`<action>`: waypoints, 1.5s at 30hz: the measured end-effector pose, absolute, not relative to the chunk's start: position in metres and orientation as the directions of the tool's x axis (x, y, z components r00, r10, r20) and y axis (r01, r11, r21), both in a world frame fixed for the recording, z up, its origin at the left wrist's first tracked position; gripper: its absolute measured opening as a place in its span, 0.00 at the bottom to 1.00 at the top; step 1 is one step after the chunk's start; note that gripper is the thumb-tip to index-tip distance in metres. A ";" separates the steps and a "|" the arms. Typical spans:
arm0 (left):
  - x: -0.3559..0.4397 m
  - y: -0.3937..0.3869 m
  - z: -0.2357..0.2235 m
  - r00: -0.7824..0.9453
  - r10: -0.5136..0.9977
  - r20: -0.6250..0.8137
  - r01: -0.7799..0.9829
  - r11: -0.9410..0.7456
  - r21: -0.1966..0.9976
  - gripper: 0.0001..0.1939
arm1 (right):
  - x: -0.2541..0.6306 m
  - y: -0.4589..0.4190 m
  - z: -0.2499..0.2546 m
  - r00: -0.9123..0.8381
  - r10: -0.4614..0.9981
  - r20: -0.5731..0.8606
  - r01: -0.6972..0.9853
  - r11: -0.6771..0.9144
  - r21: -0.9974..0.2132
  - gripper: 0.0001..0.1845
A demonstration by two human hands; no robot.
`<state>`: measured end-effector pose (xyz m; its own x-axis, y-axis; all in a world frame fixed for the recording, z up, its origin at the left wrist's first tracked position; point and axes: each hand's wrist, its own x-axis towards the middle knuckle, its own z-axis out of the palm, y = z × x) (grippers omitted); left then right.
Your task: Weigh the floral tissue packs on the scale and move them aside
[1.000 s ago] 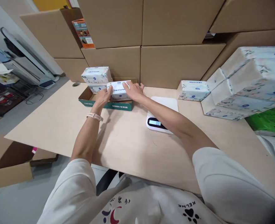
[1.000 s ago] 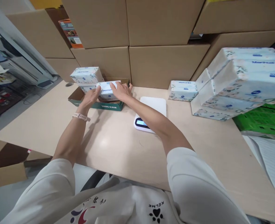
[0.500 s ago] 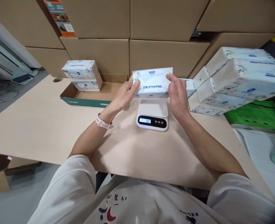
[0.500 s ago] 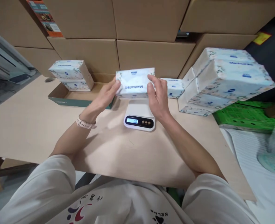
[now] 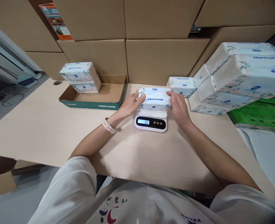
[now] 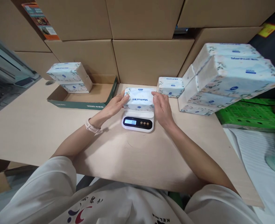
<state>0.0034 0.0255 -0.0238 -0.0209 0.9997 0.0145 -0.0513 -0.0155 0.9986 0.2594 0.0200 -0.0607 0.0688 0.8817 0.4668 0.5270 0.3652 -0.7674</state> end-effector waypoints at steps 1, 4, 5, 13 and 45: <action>0.004 0.026 -0.024 0.015 1.000 0.021 -0.008 -0.021 1.000 0.15 | 0.261 0.018 -0.064 0.088 0.888 0.451 0.509 0.349 -0.787 0.41; 0.004 0.028 -0.025 -0.006 0.999 0.043 0.031 -0.043 0.999 0.16 | 0.265 0.016 -0.077 0.202 0.891 0.407 0.391 0.308 -0.867 0.39; 0.004 0.030 -0.028 -0.049 0.998 0.045 0.008 -0.044 0.999 0.17 | 0.267 0.017 -0.084 0.250 0.879 0.406 0.345 0.311 -0.886 0.38; 0.001 0.052 -0.076 -0.336 0.913 -0.232 -0.288 0.135 0.948 0.12 | 0.280 0.049 -0.118 0.557 0.811 0.180 0.000 0.217 -0.976 0.34; -0.007 0.054 -0.085 -0.268 0.941 -0.208 -0.295 0.125 0.947 0.11 | 0.275 0.045 -0.114 0.519 0.849 0.102 -0.042 0.144 -0.989 0.40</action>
<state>-0.0067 0.0536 -0.0846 -0.2676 0.9408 -0.2080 -0.2953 0.1254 0.9471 0.2749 0.0453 -0.1144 0.5187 0.8489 0.1019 -0.0420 0.1444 -0.9886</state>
